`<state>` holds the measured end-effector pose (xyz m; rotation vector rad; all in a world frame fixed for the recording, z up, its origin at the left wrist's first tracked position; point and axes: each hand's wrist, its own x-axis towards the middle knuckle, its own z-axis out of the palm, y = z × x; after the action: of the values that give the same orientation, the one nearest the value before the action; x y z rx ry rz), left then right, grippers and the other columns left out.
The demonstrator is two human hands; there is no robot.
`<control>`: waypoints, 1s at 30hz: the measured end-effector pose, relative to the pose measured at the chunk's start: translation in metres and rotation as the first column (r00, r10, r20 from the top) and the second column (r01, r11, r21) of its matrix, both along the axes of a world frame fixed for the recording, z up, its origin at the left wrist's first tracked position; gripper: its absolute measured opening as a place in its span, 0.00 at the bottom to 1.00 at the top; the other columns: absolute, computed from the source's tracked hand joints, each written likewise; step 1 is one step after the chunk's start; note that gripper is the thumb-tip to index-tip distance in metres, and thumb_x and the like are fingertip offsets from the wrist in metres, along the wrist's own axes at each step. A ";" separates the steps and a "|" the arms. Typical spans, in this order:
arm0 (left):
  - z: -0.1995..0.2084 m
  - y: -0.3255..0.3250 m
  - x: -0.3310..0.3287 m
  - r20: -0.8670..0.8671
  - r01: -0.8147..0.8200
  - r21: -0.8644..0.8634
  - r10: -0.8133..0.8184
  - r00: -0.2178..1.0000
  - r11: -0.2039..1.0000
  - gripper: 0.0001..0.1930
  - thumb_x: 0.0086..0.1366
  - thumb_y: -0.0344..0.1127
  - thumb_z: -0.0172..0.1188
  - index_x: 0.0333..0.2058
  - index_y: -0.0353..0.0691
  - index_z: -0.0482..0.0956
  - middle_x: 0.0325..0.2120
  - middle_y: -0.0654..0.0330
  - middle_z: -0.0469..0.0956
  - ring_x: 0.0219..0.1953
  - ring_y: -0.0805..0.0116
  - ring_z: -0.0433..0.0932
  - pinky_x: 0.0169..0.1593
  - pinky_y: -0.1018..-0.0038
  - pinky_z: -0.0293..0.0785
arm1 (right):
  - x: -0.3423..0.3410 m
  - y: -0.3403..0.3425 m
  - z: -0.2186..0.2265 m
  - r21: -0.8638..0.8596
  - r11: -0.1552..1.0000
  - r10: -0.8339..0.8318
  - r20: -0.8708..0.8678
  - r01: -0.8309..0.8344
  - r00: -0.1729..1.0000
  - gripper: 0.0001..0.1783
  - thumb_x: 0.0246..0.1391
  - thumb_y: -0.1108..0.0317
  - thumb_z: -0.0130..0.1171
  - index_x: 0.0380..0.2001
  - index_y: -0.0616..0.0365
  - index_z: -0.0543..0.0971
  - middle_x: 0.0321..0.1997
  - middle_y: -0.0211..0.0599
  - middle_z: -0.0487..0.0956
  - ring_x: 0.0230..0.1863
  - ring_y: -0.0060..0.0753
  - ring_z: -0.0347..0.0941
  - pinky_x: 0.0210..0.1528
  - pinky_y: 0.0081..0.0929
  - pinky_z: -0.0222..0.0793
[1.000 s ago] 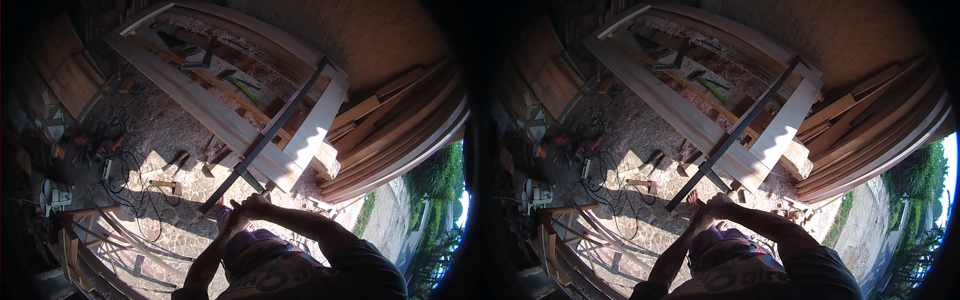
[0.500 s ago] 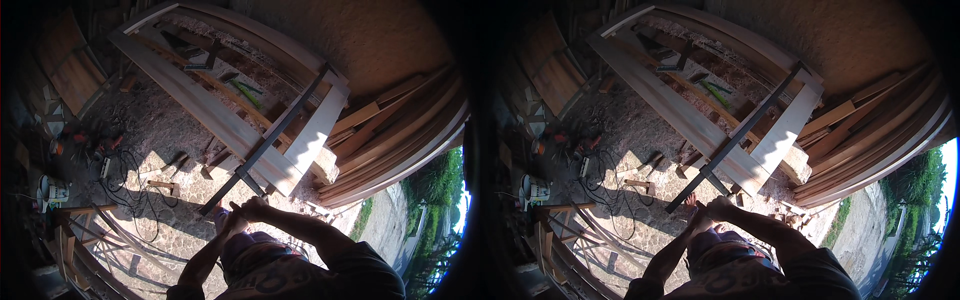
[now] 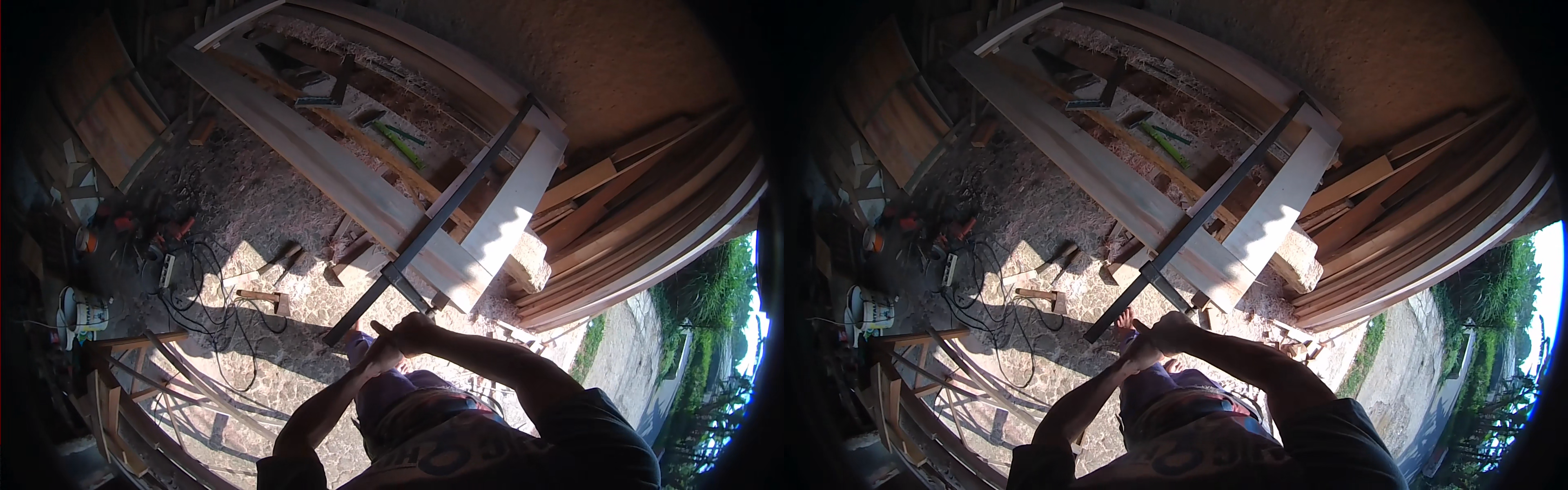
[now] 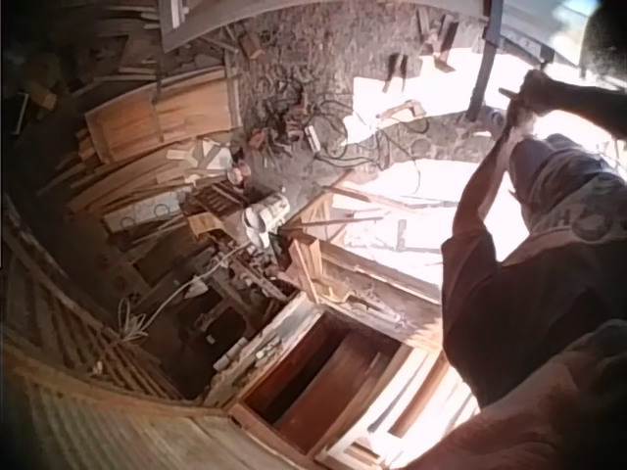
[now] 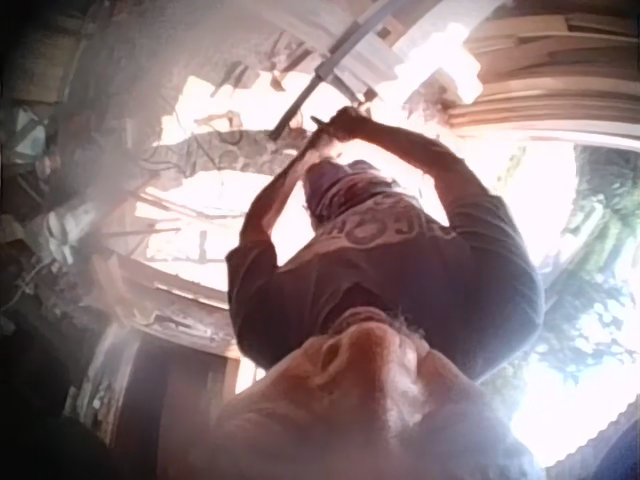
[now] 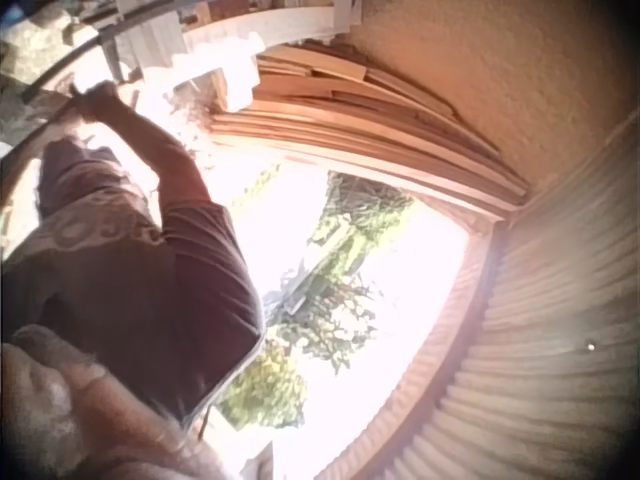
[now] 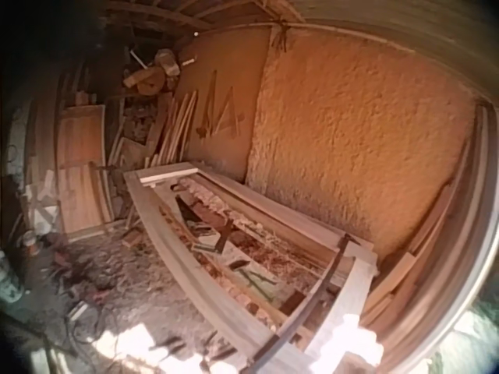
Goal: The person uses a large clamp to secure a wooden frame, then uses a hammer to tap a piece of wood into place.
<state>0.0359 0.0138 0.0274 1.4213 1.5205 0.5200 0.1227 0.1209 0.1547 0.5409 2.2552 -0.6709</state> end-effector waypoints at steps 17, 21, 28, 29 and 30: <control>0.009 0.009 -0.006 0.159 0.173 -0.108 -0.155 0.975 0.979 0.14 0.65 0.35 0.55 0.48 0.35 0.74 0.43 0.54 0.80 0.46 0.68 0.78 0.48 0.68 0.74 | 0.003 -0.003 -0.010 0.123 0.983 0.136 -0.005 -0.134 0.991 0.43 0.53 0.52 0.59 0.71 0.41 0.56 0.36 0.36 0.84 0.34 0.41 0.82 0.32 0.37 0.77; -0.079 -0.005 -0.019 -0.103 0.152 0.370 -0.122 0.987 0.917 0.15 0.61 0.35 0.61 0.46 0.35 0.78 0.45 0.53 0.82 0.50 0.63 0.79 0.50 0.66 0.75 | -0.013 0.001 -0.015 0.167 0.969 0.199 -0.088 -0.182 0.976 0.44 0.56 0.49 0.57 0.72 0.39 0.52 0.36 0.36 0.84 0.33 0.41 0.82 0.32 0.37 0.76; 0.026 0.032 -0.032 0.594 0.454 -0.380 -0.163 0.788 0.806 0.21 0.60 0.46 0.64 0.47 0.40 0.76 0.27 0.63 0.73 0.26 0.74 0.72 0.32 0.78 0.68 | -0.012 0.007 -0.002 0.015 0.987 0.154 0.148 -0.158 0.977 0.42 0.57 0.50 0.54 0.72 0.42 0.54 0.42 0.47 0.82 0.48 0.49 0.80 0.46 0.41 0.75; 0.022 0.026 -0.027 0.523 0.389 -0.316 -0.183 0.833 0.866 0.21 0.61 0.46 0.64 0.47 0.39 0.75 0.28 0.60 0.73 0.27 0.71 0.73 0.33 0.76 0.69 | -0.010 0.003 -0.003 0.056 0.986 0.154 0.069 -0.158 0.986 0.36 0.62 0.49 0.48 0.71 0.42 0.55 0.43 0.45 0.83 0.45 0.49 0.80 0.44 0.43 0.75; 0.018 0.020 -0.022 0.446 0.324 -0.241 -0.192 0.874 0.915 0.22 0.61 0.46 0.63 0.48 0.38 0.74 0.29 0.58 0.74 0.28 0.69 0.74 0.34 0.75 0.70 | -0.007 0.003 -0.008 0.037 0.991 0.126 0.088 -0.129 0.988 0.34 0.64 0.49 0.46 0.71 0.42 0.55 0.42 0.44 0.83 0.44 0.49 0.81 0.43 0.43 0.75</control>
<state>0.0140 0.0341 0.0453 1.1558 0.9956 0.3656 0.1153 0.1239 0.1472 0.4335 2.2065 -0.5263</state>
